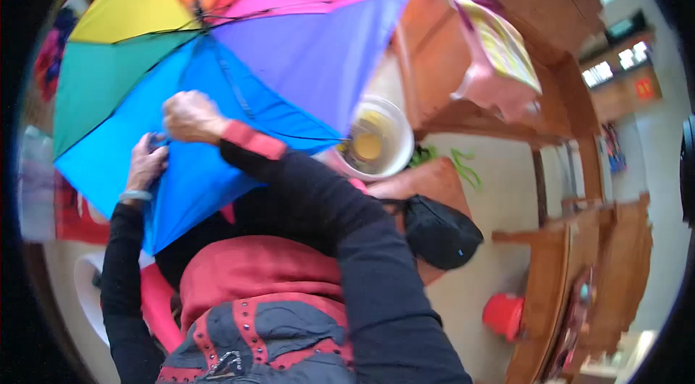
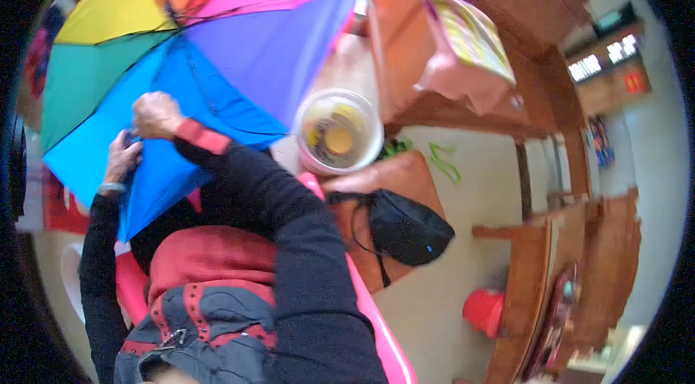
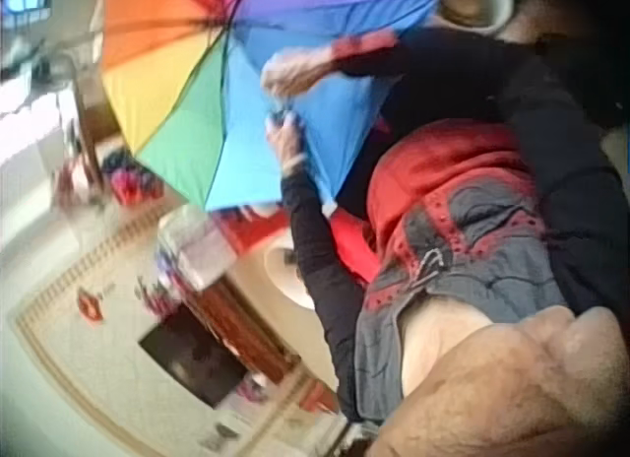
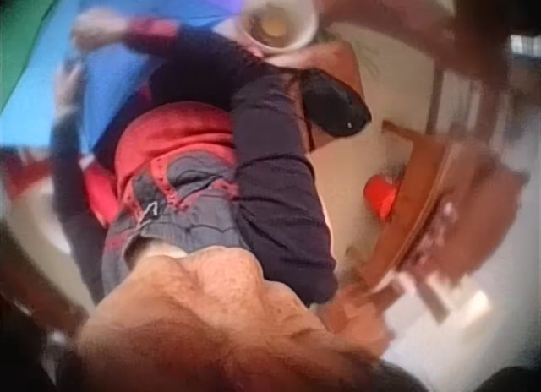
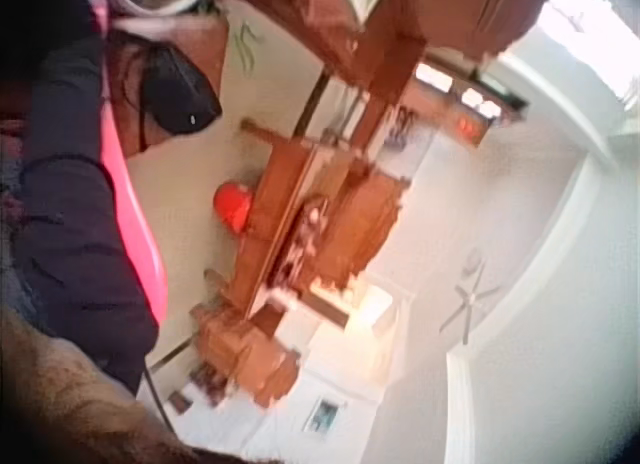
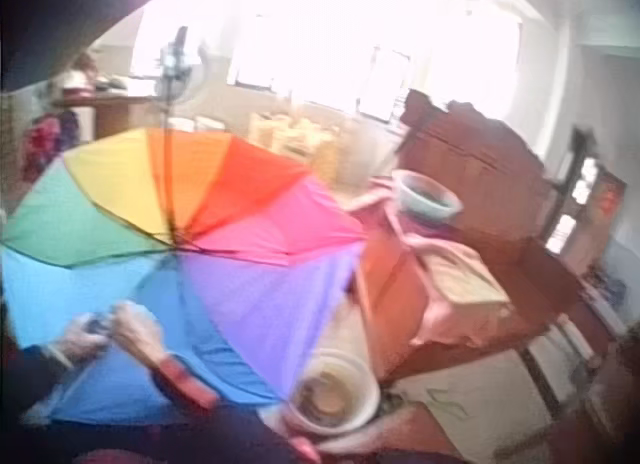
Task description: Repairing a rainbow-colored umbrella by sewing the fabric back onto its metal frame using a needle and thread.
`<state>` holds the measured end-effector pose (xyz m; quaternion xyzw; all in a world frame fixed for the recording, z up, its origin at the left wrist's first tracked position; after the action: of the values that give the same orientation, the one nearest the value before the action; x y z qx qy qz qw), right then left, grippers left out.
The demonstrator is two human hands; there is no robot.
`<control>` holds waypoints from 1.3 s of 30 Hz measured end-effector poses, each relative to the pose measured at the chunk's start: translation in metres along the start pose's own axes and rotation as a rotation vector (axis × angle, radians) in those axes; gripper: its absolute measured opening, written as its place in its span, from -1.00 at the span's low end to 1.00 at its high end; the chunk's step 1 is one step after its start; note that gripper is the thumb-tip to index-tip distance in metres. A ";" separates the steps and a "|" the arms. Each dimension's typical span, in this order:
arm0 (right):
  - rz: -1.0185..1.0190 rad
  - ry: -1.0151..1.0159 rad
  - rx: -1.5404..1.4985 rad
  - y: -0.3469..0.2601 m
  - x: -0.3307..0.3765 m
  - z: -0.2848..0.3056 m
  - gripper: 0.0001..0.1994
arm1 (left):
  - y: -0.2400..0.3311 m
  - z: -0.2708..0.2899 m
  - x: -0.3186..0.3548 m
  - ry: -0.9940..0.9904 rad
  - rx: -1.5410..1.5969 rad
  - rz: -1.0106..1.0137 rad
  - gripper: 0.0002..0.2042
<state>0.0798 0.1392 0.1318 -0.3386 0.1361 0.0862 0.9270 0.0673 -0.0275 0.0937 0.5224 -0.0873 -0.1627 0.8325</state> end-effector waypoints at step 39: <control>0.375 0.608 0.262 0.050 -0.006 0.346 -0.84 | 0.003 -0.027 -0.019 -0.023 0.109 -0.179 -0.88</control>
<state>0.1283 0.4017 0.3569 -0.1967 0.4746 0.1318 0.8478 0.0587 0.0028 0.0852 0.5708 -0.0587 -0.2372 0.7839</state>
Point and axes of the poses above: each hand's wrist, its own x-axis away from the middle knuckle, its own z-axis out of the back of the hand, y = z × x, the point moved 3 cm from there along -x, towards the middle knuckle, and after that the axes turned 10 degrees about -z, right-handed, at the moved point
